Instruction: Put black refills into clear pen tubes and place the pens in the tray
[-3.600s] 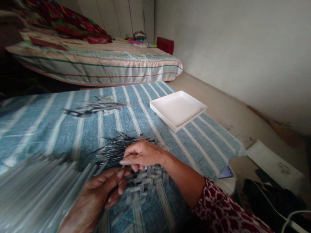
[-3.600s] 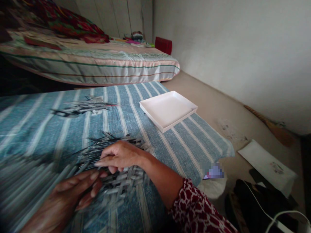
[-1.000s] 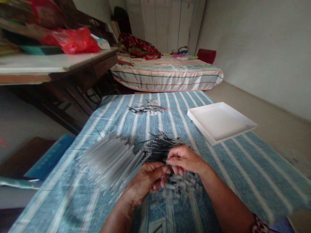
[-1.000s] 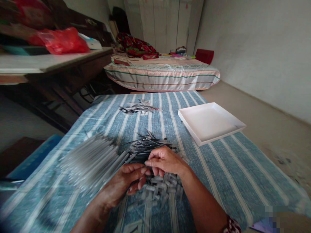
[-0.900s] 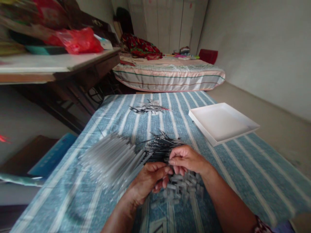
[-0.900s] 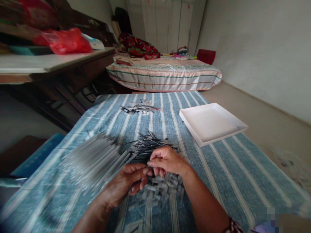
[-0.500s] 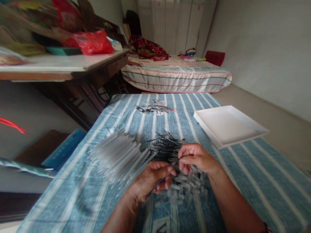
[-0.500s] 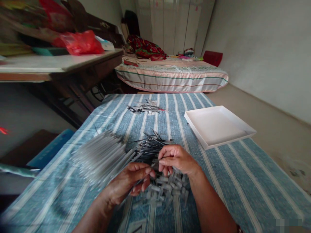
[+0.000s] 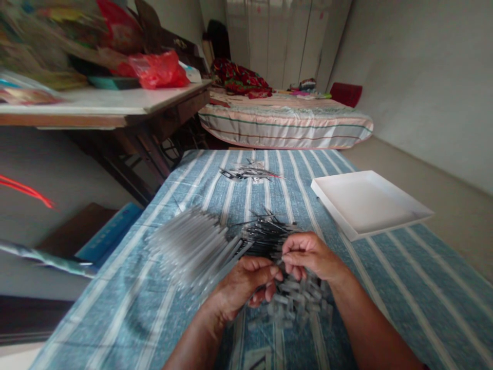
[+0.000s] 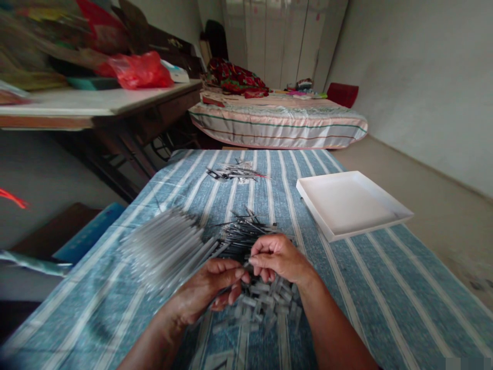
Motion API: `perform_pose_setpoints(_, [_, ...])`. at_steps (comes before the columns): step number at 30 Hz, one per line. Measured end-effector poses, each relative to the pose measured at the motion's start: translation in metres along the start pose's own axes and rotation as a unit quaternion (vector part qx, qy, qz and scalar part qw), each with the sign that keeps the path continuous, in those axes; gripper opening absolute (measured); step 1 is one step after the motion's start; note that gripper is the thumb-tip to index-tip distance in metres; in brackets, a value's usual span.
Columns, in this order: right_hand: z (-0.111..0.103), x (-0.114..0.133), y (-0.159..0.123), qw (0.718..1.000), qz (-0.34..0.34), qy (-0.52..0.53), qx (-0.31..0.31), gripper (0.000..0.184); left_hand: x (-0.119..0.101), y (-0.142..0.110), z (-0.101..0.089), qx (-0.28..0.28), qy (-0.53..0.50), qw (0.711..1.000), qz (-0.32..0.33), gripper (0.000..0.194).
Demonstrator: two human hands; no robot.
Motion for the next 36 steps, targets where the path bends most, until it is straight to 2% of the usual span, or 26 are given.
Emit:
perform_pose_setpoints(4, [-0.033,0.008,0.003,0.989,-0.026,0.060,-0.134,0.023,-0.005,0.000,-0.009,-0.017,0.042,0.999,0.021,0.030])
perform_pose_setpoints(8, [-0.064,0.012,0.004,0.952,-0.067,0.141,-0.264,0.022,-0.015,0.000,-0.026,-0.073,0.095,0.991,0.054,0.029])
perform_pose_setpoints(11, [-0.080,0.010,0.003,0.924,-0.091,0.169,-0.331,0.024,-0.019,0.000,-0.036,-0.102,0.106,0.987,0.066,0.029])
perform_pose_setpoints(13, [-0.084,0.006,0.004,0.920,-0.083,0.148,-0.354,0.026,-0.021,0.000,-0.041,-0.127,0.078,0.986,0.075,0.027])
perform_pose_setpoints(17, [-0.078,-0.004,0.007,0.942,-0.001,0.000,-0.334,0.028,-0.026,-0.001,-0.043,-0.172,-0.039,0.978,0.114,0.028])
perform_pose_setpoints(19, [-0.074,-0.005,0.007,0.944,0.011,-0.059,-0.324,0.028,-0.030,-0.002,-0.041,-0.180,-0.109,0.968,0.135,0.027])
perform_pose_setpoints(22, [-0.068,0.000,0.007,0.944,-0.022,-0.103,-0.313,0.025,-0.034,-0.002,-0.037,-0.181,-0.198,0.948,0.171,0.026])
perform_pose_setpoints(25, [-0.059,0.002,0.008,0.948,-0.041,-0.170,-0.264,0.025,-0.036,-0.001,-0.038,-0.187,-0.256,0.927,0.199,0.025])
perform_pose_setpoints(28, [-0.049,0.004,0.009,0.940,-0.054,-0.260,-0.214,0.033,-0.034,0.001,-0.040,-0.197,-0.296,0.910,0.212,0.025])
perform_pose_setpoints(31, [-0.038,0.012,0.006,0.927,-0.090,-0.297,-0.212,0.041,-0.035,0.002,-0.038,-0.202,-0.325,0.897,0.222,0.024])
perform_pose_setpoints(33, [-0.024,0.019,0.002,0.930,-0.113,-0.289,-0.198,0.038,-0.038,0.001,-0.033,-0.206,-0.339,0.889,0.230,0.023])
perform_pose_setpoints(36, [0.012,0.022,-0.004,0.949,-0.111,-0.279,-0.099,0.029,-0.044,0.000,-0.026,-0.212,-0.359,0.877,0.239,0.022])
Point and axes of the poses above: each hand's wrist, its own y-axis towards the middle knuckle, its own z-axis out of the palm, x = y × z, the point moved 6 cm from there along y, towards the middle knuckle, and after that the axes turned 9 degrees about -x, right-handed, at the moved point
